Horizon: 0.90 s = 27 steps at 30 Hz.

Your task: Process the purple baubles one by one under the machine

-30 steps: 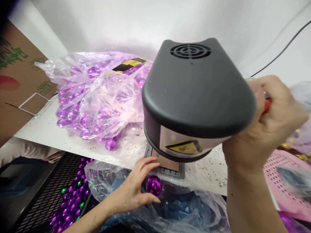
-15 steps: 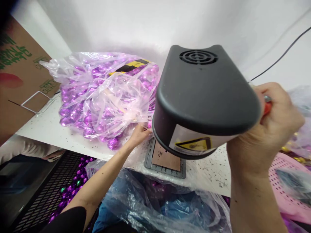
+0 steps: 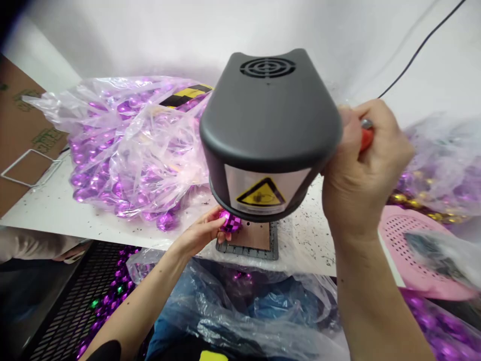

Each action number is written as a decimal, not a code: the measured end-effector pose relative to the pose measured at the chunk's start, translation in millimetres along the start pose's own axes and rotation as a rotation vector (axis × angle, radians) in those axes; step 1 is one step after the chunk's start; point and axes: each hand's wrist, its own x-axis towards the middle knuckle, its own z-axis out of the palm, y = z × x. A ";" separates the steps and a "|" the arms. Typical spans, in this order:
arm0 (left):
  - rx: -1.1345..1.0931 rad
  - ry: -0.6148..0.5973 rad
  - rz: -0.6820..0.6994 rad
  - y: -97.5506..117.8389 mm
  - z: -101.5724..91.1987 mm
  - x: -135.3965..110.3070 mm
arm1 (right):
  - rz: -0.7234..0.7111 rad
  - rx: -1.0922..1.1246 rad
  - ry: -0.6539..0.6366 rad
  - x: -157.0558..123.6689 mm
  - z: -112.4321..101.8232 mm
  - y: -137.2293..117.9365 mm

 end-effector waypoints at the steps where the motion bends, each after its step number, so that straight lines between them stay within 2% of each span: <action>1: -0.029 -0.023 -0.009 -0.4 -0.2 2.5 | 0.014 0.019 0.003 0.0 0.1 -1.8; 4: -0.074 -0.045 -0.015 -2.4 -1.8 7.1 | 0.029 0.054 -0.013 0.3 0.3 -6.6; 6: 0.010 0.000 0.008 -6.0 -0.7 8.4 | 0.027 0.056 -0.030 0.6 0.5 -8.5; 12: 0.540 0.186 0.197 -26.7 12.3 16.9 | 0.047 0.055 -0.010 1.2 0.7 -8.3; 19: 1.074 0.276 0.417 -30.5 29.4 18.8 | 0.002 0.062 -0.034 0.3 0.0 -6.3; 23: 1.211 0.352 0.467 -36.6 39.0 21.2 | -0.001 0.077 -0.036 -0.5 -1.0 -6.3; 27: 1.194 0.419 0.539 -49.3 38.7 30.9 | -0.001 0.050 -0.036 0.3 -1.7 -6.9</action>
